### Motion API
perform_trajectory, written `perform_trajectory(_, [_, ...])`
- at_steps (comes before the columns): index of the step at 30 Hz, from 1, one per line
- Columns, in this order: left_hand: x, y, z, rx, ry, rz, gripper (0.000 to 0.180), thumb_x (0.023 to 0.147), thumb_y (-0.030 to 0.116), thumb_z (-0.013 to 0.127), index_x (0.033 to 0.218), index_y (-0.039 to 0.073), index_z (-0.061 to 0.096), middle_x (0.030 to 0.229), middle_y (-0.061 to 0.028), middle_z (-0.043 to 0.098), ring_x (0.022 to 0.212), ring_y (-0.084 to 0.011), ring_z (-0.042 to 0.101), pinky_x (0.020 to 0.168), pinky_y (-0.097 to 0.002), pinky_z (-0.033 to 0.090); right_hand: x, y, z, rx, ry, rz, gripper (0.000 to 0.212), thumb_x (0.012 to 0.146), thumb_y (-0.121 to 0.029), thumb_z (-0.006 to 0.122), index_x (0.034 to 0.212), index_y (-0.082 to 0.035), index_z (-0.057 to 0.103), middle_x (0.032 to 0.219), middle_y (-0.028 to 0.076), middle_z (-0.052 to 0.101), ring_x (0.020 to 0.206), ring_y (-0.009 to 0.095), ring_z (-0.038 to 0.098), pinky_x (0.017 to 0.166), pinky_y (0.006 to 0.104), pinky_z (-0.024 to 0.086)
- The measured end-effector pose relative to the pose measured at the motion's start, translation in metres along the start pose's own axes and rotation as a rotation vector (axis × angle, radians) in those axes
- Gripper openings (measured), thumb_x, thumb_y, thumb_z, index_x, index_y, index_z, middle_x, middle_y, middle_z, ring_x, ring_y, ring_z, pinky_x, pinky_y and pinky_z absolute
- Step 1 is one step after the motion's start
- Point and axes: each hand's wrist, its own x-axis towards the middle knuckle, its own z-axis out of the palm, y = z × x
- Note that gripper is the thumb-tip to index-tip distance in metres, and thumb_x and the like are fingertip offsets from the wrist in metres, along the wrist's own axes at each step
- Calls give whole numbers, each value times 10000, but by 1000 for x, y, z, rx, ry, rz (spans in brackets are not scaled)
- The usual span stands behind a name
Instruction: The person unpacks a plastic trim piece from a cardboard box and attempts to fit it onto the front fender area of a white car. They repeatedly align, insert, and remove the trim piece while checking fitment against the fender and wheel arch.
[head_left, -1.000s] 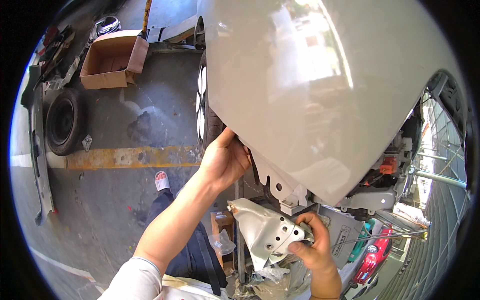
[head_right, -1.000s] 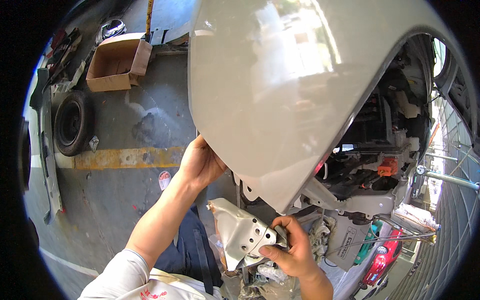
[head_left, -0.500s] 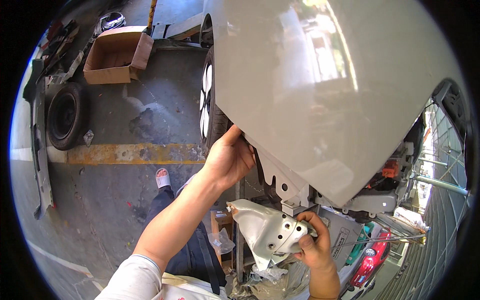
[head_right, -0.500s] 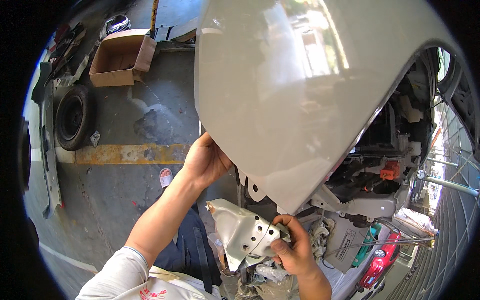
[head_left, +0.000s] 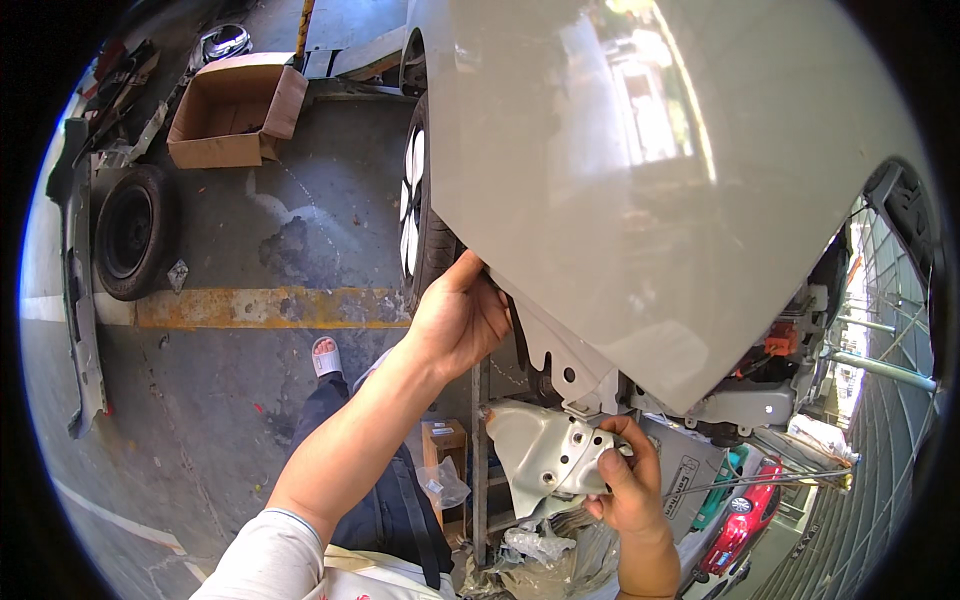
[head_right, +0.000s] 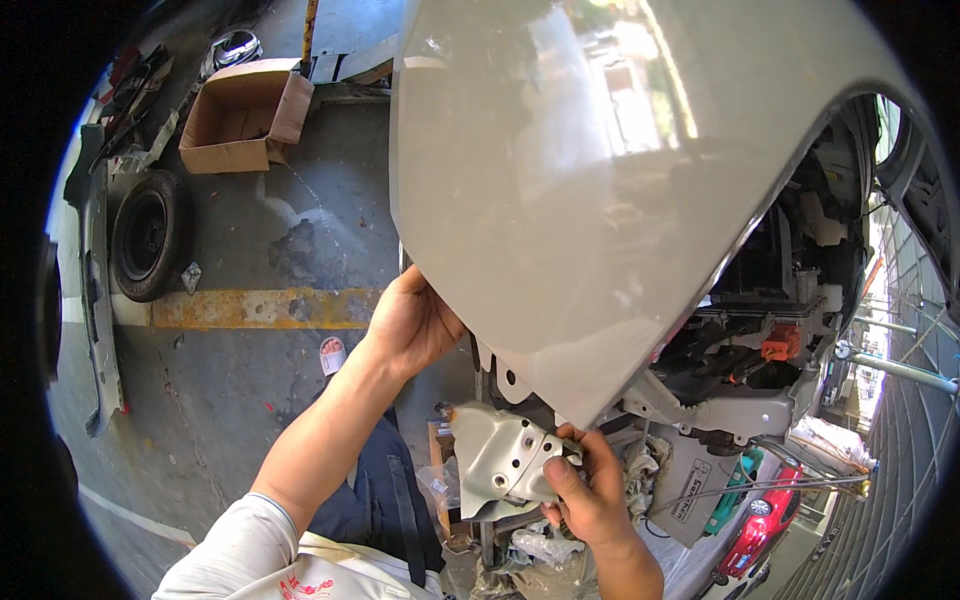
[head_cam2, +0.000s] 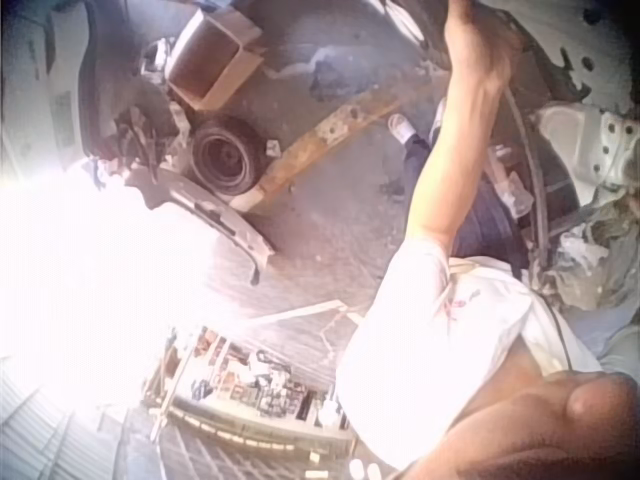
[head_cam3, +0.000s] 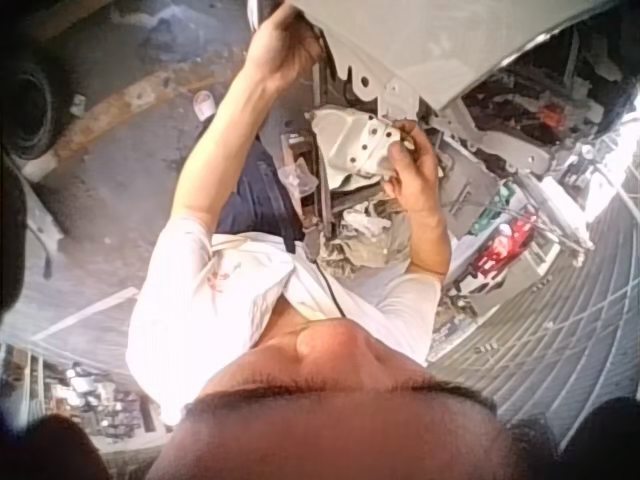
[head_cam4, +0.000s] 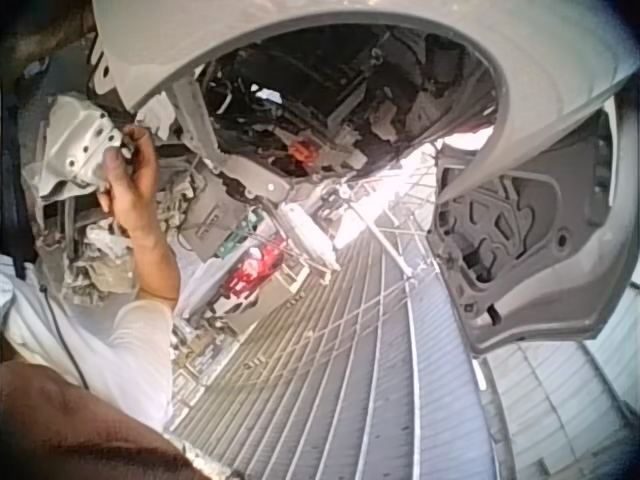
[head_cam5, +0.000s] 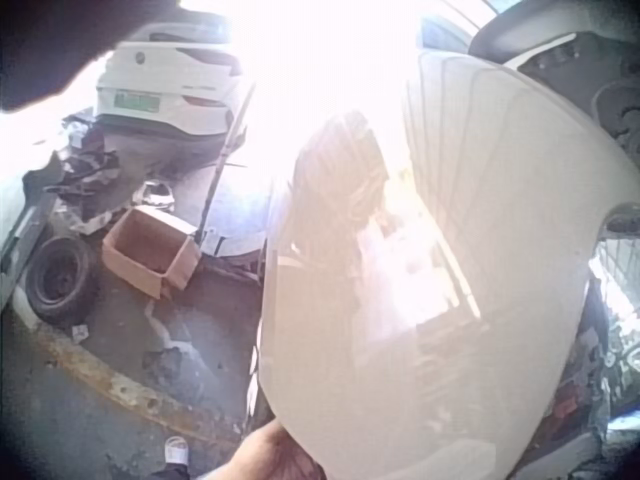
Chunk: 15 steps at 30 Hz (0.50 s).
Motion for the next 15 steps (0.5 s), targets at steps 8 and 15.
perform_trajectory(8, [-2,-1,9,-1,45,4,379,1017,230,327,1196,-81,450,1197,-151,557,1094,-229,585,975,-352,492,1,6,-3,11,-9,-12,400,872,-227,662,1119,-19,426,808,75,551,483,91,473,376,222,370])
perform_trajectory(15, [-3,-1,2,14,28,10,343,1008,201,350,1176,-72,472,1179,-139,572,1079,-221,595,947,-329,505,2,6,-2,108,31,38,389,868,-236,670,1098,-42,423,784,55,544,470,88,462,362,224,356])
